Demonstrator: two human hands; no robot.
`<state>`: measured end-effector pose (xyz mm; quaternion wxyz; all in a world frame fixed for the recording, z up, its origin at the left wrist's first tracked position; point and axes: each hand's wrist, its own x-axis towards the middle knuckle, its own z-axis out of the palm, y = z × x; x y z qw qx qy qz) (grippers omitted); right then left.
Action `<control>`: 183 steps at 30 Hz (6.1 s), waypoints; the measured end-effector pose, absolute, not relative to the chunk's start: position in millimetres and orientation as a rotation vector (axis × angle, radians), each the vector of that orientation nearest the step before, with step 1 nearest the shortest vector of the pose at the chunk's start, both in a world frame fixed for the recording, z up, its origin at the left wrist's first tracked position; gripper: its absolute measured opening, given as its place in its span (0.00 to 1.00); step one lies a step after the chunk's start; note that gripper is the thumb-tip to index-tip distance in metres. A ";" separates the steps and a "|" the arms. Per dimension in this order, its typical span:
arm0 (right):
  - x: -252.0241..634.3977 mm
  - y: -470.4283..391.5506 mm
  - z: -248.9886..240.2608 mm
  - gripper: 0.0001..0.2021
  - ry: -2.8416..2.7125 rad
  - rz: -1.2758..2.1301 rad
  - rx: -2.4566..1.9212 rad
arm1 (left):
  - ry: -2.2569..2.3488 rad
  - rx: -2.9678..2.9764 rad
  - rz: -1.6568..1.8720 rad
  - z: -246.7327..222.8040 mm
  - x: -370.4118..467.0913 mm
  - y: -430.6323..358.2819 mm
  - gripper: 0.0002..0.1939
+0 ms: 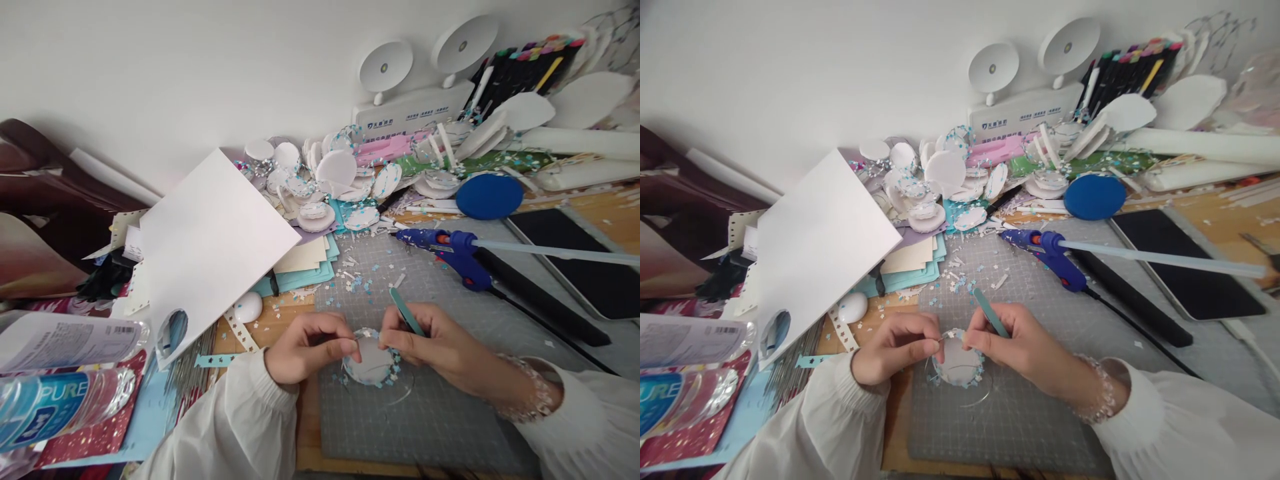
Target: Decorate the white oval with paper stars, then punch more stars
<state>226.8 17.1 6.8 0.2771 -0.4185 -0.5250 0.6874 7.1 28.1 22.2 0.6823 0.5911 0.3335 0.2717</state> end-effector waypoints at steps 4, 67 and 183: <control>224.0 14.3 7.3 0.19 -1.307 1.919 -1.089 | 0.778 1.322 0.637 15.9 7.6 27.9 0.22; 239.3 27.7 6.2 0.15 -2.078 1.276 -1.379 | 0.969 2.251 0.702 4.4 2.7 29.3 0.44; 209.6 -4.7 2.1 0.10 -2.396 0.270 -0.702 | 1.111 2.308 0.912 -6.5 26.6 6.5 0.19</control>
